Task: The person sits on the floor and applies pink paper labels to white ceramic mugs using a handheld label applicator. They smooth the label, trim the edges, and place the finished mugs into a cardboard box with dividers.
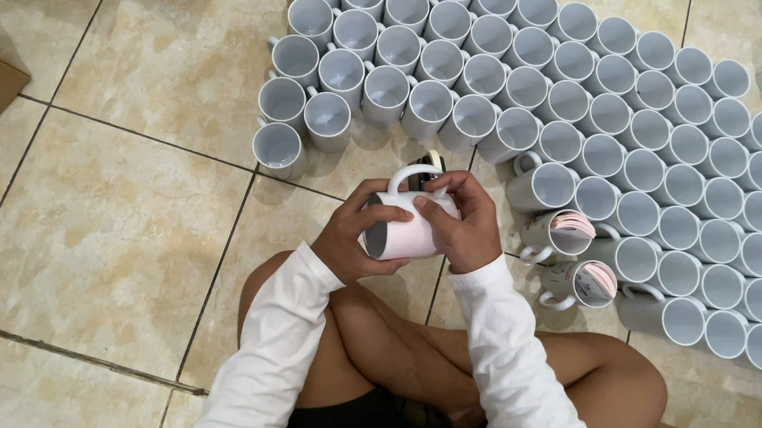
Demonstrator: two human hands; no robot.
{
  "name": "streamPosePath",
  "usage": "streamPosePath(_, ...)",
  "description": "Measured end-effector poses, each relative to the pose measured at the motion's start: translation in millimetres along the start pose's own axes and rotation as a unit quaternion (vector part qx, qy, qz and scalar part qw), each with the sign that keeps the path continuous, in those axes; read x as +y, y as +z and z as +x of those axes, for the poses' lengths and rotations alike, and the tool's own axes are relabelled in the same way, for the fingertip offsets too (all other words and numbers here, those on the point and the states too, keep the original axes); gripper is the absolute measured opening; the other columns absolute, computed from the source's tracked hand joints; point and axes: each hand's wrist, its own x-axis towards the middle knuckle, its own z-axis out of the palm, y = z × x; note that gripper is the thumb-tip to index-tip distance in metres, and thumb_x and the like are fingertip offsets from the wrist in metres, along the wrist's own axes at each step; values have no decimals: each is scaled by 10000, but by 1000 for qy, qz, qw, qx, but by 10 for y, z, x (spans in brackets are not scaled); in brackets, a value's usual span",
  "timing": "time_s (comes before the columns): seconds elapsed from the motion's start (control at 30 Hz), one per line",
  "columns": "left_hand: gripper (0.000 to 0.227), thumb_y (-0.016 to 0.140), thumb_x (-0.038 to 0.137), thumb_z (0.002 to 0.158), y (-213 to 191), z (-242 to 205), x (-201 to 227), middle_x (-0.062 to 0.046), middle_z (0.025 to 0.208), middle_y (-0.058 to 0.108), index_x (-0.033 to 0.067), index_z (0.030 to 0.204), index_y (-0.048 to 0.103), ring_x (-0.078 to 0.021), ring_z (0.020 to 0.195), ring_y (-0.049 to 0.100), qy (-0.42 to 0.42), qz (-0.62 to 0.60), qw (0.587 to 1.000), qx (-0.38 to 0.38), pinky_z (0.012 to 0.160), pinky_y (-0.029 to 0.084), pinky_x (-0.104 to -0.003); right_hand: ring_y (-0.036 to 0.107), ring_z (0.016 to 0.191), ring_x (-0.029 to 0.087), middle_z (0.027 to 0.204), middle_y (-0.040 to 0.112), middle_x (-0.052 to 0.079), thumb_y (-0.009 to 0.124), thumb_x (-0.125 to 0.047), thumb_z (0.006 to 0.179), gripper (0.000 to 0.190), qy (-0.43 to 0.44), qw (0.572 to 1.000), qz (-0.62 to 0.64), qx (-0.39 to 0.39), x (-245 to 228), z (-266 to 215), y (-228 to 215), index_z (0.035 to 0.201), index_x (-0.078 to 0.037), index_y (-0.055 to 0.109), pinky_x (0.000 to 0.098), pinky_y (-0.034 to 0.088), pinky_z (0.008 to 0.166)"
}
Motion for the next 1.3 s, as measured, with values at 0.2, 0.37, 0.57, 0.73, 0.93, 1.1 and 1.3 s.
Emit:
streamPosePath(0.2,528,863,198,656,19,-38,-37,-172,1241,512,156,1125,623,-389,1131,572,-15,16,1000,6,984,419,-496,622,785,153,816,638,78,767,-91,789,167,-9,998,-49,27,-61,-24,82,876,-74,625,299,511,701)
streamPosePath(0.37,526,869,169,655,-39,79,162,-190,1248,491,134,1109,605,-381,1147,561,-30,-28,999,34,989,420,-487,568,1040,219,1125,588,106,827,-184,706,543,-82,996,-2,-32,-135,-137,44,1168,-63,571,363,479,897)
streamPosePath(0.57,557,874,148,669,-104,97,139,-193,1279,448,110,1133,569,-344,1164,530,-42,-69,993,82,973,427,-482,493,1199,405,1264,518,196,740,-105,794,557,-37,982,-152,104,591,-183,-410,1285,-51,482,497,462,956)
streamPosePath(0.73,570,883,148,651,-20,92,122,-192,1278,446,106,1126,571,-330,1144,532,-62,-86,992,75,979,421,-487,496,1210,453,1271,498,203,815,-168,697,691,51,942,-313,109,1099,-287,-381,1298,-81,486,518,502,939)
streamPosePath(0.93,564,880,154,655,3,115,90,-192,1258,453,99,1119,564,-361,1161,536,-71,-51,994,65,1005,400,-494,549,1158,375,1219,494,115,853,-349,664,771,75,918,-373,113,1446,-138,-362,1300,-150,466,497,478,982)
streamPosePath(1.1,573,877,173,656,13,100,18,-184,1264,449,117,1132,562,-381,1183,530,-112,-12,992,49,1020,393,-508,617,1040,333,1102,512,11,813,-401,620,623,127,879,-439,134,1631,-74,-416,1184,-244,600,475,528,920)
streamPosePath(1.3,575,883,177,638,103,99,-20,-183,1250,473,120,1118,573,-391,1173,544,-127,7,992,13,1008,398,-517,611,1019,359,1095,524,10,817,-467,611,629,123,859,-452,208,1911,28,-966,1170,-262,614,493,516,925)
